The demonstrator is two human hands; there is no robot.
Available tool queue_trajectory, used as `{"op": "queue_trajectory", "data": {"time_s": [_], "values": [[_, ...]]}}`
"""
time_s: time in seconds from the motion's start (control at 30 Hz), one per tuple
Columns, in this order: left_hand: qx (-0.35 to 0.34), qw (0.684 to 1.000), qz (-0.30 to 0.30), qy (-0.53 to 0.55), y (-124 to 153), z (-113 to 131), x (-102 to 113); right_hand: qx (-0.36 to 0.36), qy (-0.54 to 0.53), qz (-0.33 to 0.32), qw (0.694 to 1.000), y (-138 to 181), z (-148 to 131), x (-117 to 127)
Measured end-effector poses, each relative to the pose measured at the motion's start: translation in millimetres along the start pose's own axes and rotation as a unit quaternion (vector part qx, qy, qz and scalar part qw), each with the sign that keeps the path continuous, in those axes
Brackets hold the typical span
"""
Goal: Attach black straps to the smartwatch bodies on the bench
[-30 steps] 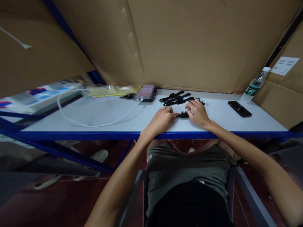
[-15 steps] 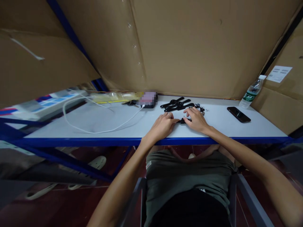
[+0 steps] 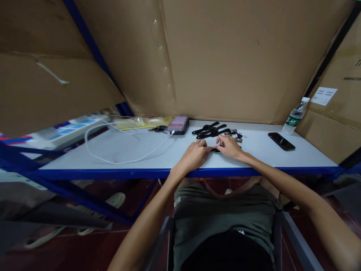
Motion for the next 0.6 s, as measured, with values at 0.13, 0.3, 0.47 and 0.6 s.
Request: {"op": "queue_trajectory", "data": {"time_s": [0.13,0.3,0.47,0.6], "values": [[0.000,1.000,0.010,0.004,1,-1,1,-0.116,0.021,0.027,0.993,7,15,4],[0.001,1.000,0.012,0.007,1,-1,0,-0.153,0.044,0.030,0.987,14,19,5],[0.011,1.000,-0.009,0.001,0,0,0,-0.048,0.035,0.005,0.998,8,-1,3],[0.018,1.000,-0.014,0.000,-1,-2,-1,-0.054,0.010,-0.006,0.998,6,-1,0]]}}
Point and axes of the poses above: each hand's wrist, its own y-axis away from the middle knuckle, its own x-axis out of the back of the hand, z = x × y, the point moved 10 cm from there along -y, towards the middle knuckle, and after that the axes turned 12 degrees about -z, right-handed, at the moved point
